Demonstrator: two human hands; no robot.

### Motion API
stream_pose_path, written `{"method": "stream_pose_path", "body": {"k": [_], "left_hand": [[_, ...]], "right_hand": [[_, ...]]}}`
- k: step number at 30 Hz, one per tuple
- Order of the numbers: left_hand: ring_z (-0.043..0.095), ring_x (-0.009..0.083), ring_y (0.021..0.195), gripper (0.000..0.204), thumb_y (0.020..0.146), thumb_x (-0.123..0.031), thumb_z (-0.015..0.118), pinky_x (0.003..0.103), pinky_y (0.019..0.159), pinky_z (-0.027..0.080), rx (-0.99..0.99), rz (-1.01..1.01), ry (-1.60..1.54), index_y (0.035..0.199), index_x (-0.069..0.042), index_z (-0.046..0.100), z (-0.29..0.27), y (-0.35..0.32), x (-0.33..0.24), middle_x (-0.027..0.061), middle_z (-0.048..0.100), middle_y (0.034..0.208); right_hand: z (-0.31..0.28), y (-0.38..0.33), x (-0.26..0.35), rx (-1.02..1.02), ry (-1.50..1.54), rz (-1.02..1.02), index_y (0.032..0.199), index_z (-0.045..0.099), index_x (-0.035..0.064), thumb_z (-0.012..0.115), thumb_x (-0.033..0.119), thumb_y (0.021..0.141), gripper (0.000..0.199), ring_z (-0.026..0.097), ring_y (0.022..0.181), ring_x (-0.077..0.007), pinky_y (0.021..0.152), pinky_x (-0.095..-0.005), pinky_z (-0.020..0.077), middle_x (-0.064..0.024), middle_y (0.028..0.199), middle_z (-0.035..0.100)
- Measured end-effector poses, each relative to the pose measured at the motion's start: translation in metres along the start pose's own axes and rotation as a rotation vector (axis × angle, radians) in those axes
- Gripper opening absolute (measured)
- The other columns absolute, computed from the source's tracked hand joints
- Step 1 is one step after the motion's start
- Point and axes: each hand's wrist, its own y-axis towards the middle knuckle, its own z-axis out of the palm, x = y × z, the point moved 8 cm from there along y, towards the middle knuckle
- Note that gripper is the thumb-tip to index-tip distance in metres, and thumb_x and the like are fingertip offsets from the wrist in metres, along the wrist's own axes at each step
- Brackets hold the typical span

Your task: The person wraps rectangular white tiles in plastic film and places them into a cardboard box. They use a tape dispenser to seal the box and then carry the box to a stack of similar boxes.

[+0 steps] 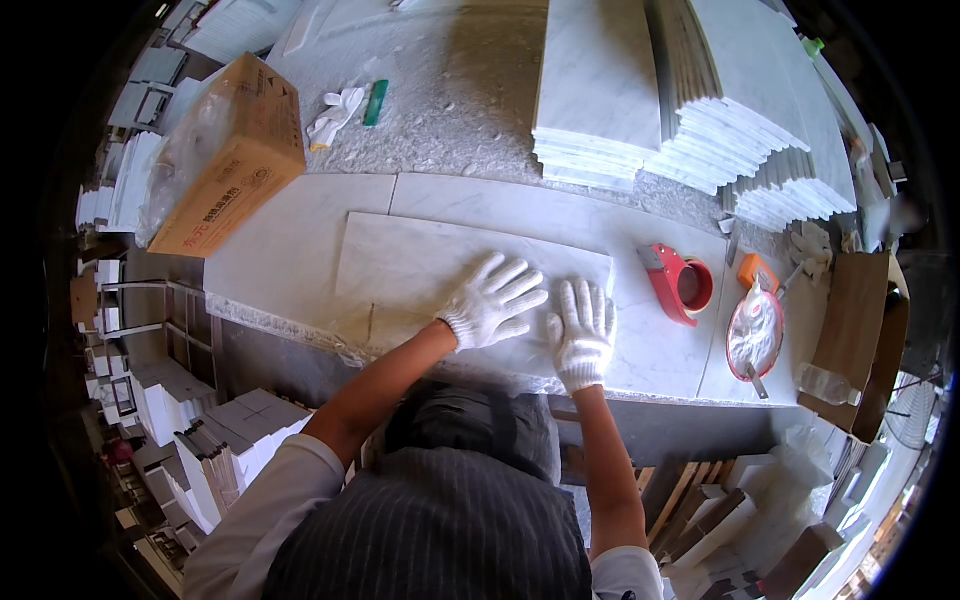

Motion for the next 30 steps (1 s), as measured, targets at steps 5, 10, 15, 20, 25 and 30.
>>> {"method": "stream_pose_path", "body": {"k": [5,10,15,20,25,30], "left_hand": [[0.032,0.0231,0.141,0.054,0.096,-0.051,0.044,0.049,0.118,0.020,0.043,-0.046,0.115,0.141,-0.022,0.045,-0.020,-0.028,0.031,0.0039,0.036,0.153],[0.034,0.0268,0.139,0.051,0.091,-0.043,0.052,0.049,0.115,0.023,0.034,-0.150,0.130,0.136,-0.018,0.049,-0.062,-0.088,0.106,0.0075,0.042,0.147],[0.039,0.0308,0.133,0.049,0.086,-0.036,0.059,0.050,0.111,0.025,-0.124,-0.376,0.185,0.129,-0.014,0.055,-0.091,-0.146,0.192,0.0096,0.050,0.136],[0.038,0.0334,0.134,0.050,0.090,-0.036,0.058,0.052,0.113,0.023,-0.065,-0.537,0.254,0.133,-0.012,0.053,-0.093,-0.153,0.226,0.0121,0.048,0.142],[0.039,0.0349,0.133,0.051,0.091,-0.039,0.059,0.054,0.112,0.026,-0.212,-0.479,0.167,0.133,-0.012,0.054,-0.105,-0.067,0.193,0.0131,0.047,0.142],[0.045,0.0295,0.128,0.050,0.088,-0.038,0.065,0.050,0.110,0.035,-0.342,-0.003,0.016,0.129,-0.012,0.056,-0.164,0.117,0.078,0.0095,0.051,0.134]], "right_hand": [[0.008,-0.004,-0.013,-0.015,-0.035,0.036,0.141,0.050,0.0111,0.052,0.035,0.092,0.054,0.039,0.136,-0.0380,0.115,-0.0518,0.0243,-0.0150,0.147,0.045],[0.007,-0.001,-0.011,-0.006,-0.042,0.035,0.140,0.051,0.0096,0.053,0.033,0.090,0.054,0.038,0.137,-0.0386,0.115,-0.0522,0.0247,-0.0154,0.146,0.045],[0.009,0.000,-0.010,0.027,-0.031,0.050,0.140,0.050,0.0105,0.052,0.035,0.089,0.057,0.039,0.136,-0.0385,0.114,-0.0534,0.0247,-0.0156,0.146,0.045],[0.005,0.000,-0.011,0.043,-0.021,0.054,0.138,0.051,0.0057,0.052,0.034,0.089,0.057,0.038,0.136,-0.0415,0.114,-0.0527,0.0254,-0.0202,0.144,0.046],[-0.006,0.007,-0.008,0.034,0.025,0.077,0.137,0.053,0.0090,0.054,0.037,0.088,0.056,0.041,0.134,-0.0383,0.113,-0.0524,0.0272,-0.0174,0.142,0.049],[-0.008,0.003,-0.015,0.021,0.039,0.069,0.136,0.053,0.0112,0.055,0.039,0.088,0.056,0.043,0.133,-0.0361,0.112,-0.0522,0.0291,-0.0151,0.142,0.050]]}}
